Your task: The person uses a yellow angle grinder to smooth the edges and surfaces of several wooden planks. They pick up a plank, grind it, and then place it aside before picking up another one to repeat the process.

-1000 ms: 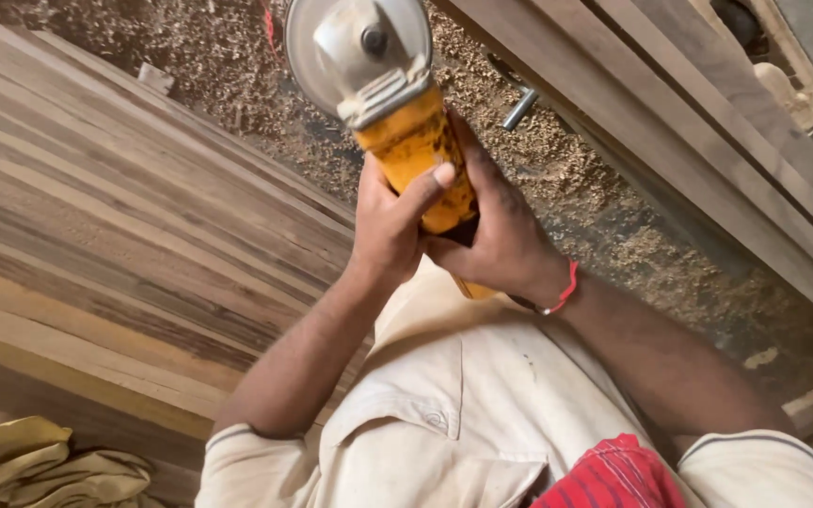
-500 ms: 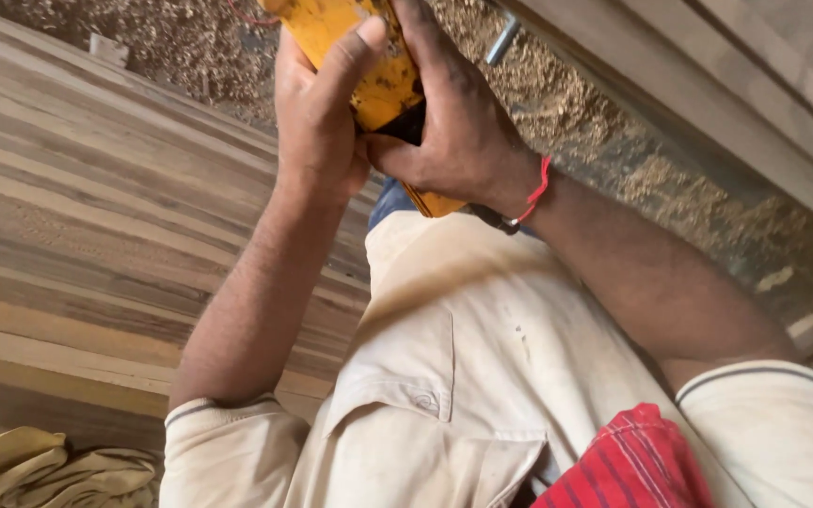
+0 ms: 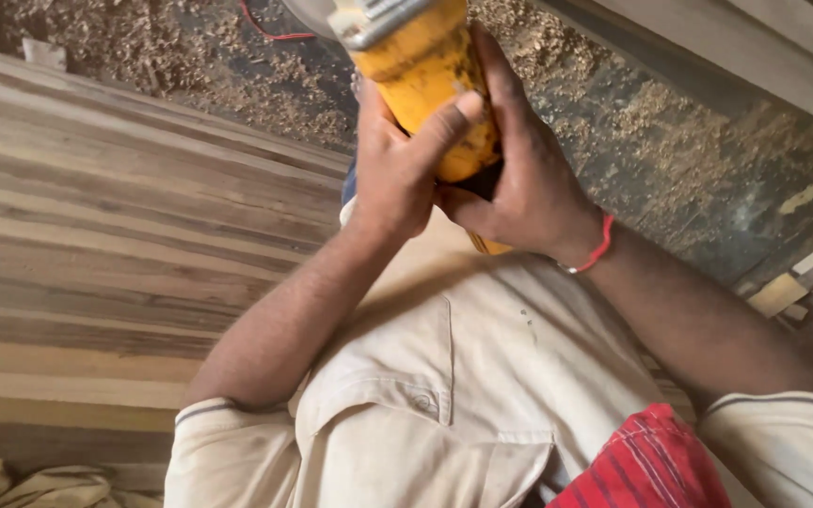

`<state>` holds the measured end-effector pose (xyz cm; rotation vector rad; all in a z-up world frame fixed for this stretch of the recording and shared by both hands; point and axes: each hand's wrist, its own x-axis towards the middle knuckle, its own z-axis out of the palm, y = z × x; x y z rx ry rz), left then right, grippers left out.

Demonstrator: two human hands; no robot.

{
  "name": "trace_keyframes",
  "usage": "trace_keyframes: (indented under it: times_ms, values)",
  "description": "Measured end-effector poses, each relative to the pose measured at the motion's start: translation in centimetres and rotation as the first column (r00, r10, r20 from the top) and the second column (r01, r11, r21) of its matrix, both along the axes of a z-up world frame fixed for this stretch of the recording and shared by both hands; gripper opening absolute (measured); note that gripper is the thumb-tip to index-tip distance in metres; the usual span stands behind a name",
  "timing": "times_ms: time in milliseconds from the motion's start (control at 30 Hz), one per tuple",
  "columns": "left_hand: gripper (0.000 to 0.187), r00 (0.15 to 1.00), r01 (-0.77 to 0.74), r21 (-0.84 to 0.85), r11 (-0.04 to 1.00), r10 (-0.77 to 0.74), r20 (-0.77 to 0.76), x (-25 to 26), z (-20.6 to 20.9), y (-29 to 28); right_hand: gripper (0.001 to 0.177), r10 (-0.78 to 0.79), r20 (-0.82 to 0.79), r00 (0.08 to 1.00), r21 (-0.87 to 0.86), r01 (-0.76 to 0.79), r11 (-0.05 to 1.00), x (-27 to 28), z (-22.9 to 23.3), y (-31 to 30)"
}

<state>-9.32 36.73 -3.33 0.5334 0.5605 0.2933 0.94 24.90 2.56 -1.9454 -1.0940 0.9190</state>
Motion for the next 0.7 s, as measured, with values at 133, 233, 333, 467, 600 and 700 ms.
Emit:
trace_keyframes:
  times_ms: [133, 233, 333, 467, 600, 700]
  values:
    - [0.053, 0.998, 0.062, 0.016, 0.998, -0.062, -0.001, 1.1, 0.4, -5.3, 0.112, -0.093, -0.023, 0.995, -0.046, 0.092, 0.995, 0.1, 1.0, -5.2]
    - [0.052, 0.989, 0.143, 0.062, 0.988, -0.14, -0.046, 2.0, 0.7, -9.0, 0.111, -0.146, -0.048, 0.988, -0.03, 0.145, 0.989, 0.3, 1.5, -9.3]
    - [0.052, 0.981, 0.189, 0.06, 0.98, -0.186, -0.056, 3.1, 1.4, -13.1, 0.112, -0.196, -0.064, 0.978, -0.023, 0.195, 0.981, 0.5, 1.7, -13.5]
    - [0.052, 0.972, 0.232, 0.098, 0.968, -0.235, 0.015, 4.5, 1.9, -18.0, 0.117, -0.238, -0.023, 0.971, -0.013, 0.238, 0.971, 1.1, 1.8, -19.2]
    - [0.052, 0.951, 0.305, 0.048, 0.951, -0.307, 0.03, 6.1, 2.0, -23.1, 0.113, -0.312, -0.067, 0.948, -0.012, 0.312, 0.95, 1.6, 1.8, -24.8]
    - [0.058, 0.951, 0.307, 0.049, 0.95, -0.308, 0.024, 7.0, 2.0, -27.5, 0.114, -0.342, -0.056, 0.938, 0.008, 0.343, 0.939, 1.9, 1.8, -28.8]
